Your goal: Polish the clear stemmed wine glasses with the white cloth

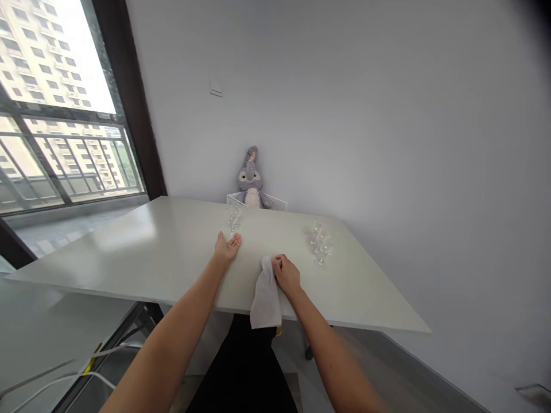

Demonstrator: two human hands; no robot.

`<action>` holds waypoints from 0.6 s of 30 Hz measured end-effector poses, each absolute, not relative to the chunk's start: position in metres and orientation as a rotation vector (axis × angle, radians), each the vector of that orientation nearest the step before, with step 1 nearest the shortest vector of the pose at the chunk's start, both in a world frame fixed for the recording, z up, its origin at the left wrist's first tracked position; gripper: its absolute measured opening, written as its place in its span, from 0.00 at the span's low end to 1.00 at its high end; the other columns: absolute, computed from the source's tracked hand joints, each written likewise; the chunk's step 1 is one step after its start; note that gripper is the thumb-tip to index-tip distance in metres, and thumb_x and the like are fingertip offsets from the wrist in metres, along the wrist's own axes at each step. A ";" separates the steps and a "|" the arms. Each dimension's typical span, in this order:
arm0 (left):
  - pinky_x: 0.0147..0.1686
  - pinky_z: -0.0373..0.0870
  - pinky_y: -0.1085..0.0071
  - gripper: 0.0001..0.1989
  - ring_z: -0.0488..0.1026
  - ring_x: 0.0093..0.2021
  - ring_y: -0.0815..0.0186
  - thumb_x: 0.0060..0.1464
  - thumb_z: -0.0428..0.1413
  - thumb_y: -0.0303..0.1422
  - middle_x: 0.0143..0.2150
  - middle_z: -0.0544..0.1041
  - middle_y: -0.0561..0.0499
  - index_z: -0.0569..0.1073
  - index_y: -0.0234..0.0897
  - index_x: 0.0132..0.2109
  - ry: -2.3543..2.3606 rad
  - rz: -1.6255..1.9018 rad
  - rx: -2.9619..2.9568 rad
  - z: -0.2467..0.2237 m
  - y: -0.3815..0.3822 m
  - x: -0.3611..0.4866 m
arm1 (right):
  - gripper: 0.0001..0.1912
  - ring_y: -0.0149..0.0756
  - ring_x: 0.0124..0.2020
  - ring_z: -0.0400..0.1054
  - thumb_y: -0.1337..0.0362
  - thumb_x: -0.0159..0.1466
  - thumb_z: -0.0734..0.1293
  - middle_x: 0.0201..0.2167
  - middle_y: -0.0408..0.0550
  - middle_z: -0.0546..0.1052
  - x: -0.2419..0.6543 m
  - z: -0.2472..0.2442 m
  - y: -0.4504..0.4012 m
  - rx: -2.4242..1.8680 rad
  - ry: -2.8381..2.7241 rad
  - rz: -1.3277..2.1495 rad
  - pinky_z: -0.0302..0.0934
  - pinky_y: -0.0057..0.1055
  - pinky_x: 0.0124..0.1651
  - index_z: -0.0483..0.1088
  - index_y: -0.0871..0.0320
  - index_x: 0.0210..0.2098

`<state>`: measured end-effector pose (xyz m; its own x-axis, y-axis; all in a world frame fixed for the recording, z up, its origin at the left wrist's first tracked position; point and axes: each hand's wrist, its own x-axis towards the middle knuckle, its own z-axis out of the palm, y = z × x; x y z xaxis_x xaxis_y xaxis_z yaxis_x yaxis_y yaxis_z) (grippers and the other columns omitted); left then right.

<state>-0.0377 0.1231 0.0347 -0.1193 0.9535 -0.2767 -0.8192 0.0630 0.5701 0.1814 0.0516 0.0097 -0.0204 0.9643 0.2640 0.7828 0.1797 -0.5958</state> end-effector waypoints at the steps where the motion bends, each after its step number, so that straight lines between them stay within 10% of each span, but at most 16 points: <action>1: 0.30 0.70 0.73 0.26 0.71 0.34 0.67 0.57 0.35 0.48 0.44 0.68 0.41 0.49 0.42 0.58 0.728 1.546 0.203 0.039 0.133 -0.039 | 0.19 0.33 0.28 0.65 0.49 0.63 0.51 0.26 0.43 0.72 0.183 0.009 0.052 -1.645 -1.839 0.377 0.48 0.27 0.29 0.64 0.54 0.39; 18: 0.28 0.71 0.70 0.23 0.72 0.37 0.65 0.55 0.37 0.51 0.46 0.67 0.40 0.53 0.41 0.50 0.639 1.635 0.060 0.065 0.171 -0.031 | 0.22 0.33 0.28 0.64 0.50 0.64 0.48 0.26 0.45 0.72 0.185 0.007 0.057 -1.681 -1.909 0.310 0.45 0.27 0.27 0.65 0.55 0.29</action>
